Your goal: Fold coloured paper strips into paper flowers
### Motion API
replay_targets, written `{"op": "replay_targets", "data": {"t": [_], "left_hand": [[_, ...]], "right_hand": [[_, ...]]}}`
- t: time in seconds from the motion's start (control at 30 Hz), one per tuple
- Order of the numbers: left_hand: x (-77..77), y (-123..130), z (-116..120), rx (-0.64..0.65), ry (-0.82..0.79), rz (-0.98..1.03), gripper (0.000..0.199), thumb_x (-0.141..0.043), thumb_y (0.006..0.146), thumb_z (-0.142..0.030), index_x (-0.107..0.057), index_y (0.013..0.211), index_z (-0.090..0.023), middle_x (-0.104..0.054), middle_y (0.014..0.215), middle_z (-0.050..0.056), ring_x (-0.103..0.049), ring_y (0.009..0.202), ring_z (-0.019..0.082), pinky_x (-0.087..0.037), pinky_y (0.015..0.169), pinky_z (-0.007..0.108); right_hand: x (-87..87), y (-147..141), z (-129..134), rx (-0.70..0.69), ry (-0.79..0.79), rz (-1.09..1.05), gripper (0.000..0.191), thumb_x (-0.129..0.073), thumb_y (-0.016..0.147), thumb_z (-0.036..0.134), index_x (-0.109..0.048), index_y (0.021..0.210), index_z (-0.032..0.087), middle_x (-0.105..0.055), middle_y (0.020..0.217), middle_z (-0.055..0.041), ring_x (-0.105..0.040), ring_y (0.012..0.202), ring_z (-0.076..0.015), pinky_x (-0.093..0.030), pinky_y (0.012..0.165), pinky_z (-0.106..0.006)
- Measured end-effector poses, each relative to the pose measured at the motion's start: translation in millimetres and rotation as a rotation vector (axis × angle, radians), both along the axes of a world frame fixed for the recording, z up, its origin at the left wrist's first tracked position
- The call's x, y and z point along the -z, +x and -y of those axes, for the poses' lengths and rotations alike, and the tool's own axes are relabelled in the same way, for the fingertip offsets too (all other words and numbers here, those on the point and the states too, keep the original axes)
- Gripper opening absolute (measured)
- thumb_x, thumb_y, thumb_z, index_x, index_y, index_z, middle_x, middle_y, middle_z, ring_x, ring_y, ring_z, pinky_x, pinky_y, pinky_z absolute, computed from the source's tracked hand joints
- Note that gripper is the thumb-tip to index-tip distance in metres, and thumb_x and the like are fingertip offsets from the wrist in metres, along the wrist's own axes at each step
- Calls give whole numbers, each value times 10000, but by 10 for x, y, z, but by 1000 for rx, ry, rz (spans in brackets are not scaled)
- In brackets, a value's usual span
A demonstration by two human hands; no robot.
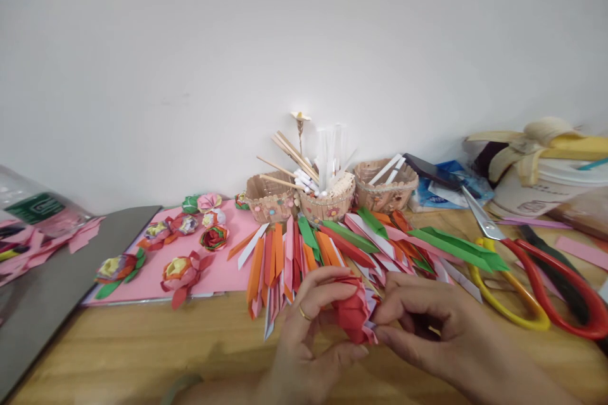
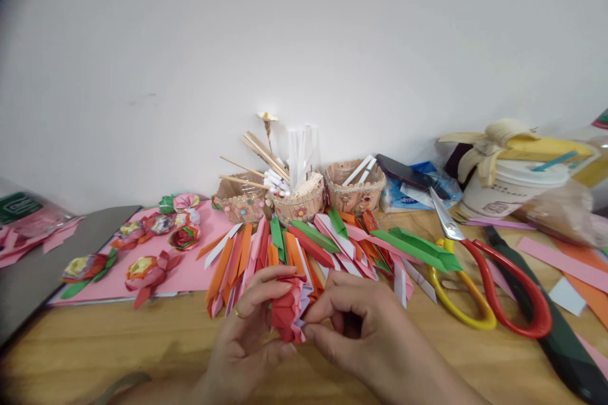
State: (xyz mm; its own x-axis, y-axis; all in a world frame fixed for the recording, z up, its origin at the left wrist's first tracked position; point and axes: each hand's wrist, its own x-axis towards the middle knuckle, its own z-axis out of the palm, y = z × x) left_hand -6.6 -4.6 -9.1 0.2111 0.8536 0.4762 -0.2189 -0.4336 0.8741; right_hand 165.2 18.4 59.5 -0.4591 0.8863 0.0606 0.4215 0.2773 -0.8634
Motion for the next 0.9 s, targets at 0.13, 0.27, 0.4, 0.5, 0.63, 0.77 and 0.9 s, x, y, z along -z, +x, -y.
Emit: {"op": "replay_targets", "data": {"t": [0.13,0.27,0.4,0.5,0.63,0.77,0.9], "left_hand": [[-17,-1,-12,-4,31,-21,465,-672,786,-233,-533,1214,-353,-459,1259,51,-491,1154,192,-452,944,275],[-18,0,-15,32,11,1,470,-665,791,-215,-528,1216,-364,-438,1262,47,-517,1114,179,-477,903,255],[3,6,-13,61,-40,45,486,-661,789,-181,-530,1214,-375,-405,1266,47,-536,1058,169,-518,817,231],[14,14,-16,62,-69,80,479,-660,788,-184,-534,1210,-375,-392,1269,46,-545,1027,164,-524,800,233],[-11,10,-9,68,-115,98,428,-636,809,-224,-543,1202,-366,-395,1275,43,-519,1095,187,-488,884,270],[-47,-7,9,105,-118,88,354,-560,859,-244,-554,1197,-350,-412,1256,59,-515,1106,205,-496,877,292],[-52,-10,10,99,-120,68,346,-562,857,-225,-568,1181,-346,-430,1239,62,-510,1117,214,-500,867,293]], "right_hand": [[13,4,4,-11,-24,20,189,-584,721,148,-638,549,203,-529,550,22,-437,473,-88,-329,424,-208],[24,-5,0,-24,17,64,176,-597,733,151,-640,572,209,-529,557,27,-439,467,-85,-325,418,-203],[0,-13,37,-19,128,60,192,-577,789,178,-637,610,213,-581,599,9,-529,524,-104,-390,459,-199],[-12,-6,67,-23,225,57,214,-514,845,189,-648,680,220,-619,661,-9,-590,591,-118,-451,522,-201],[-15,-15,58,-13,257,67,214,-496,820,163,-653,686,220,-614,642,-11,-577,554,-118,-447,488,-200],[-10,-50,27,10,163,56,194,-571,751,144,-611,573,211,-527,543,28,-460,459,-89,-343,401,-186],[-9,-55,18,31,82,35,197,-606,700,117,-578,525,203,-499,527,45,-424,459,-79,-324,404,-185]]}}
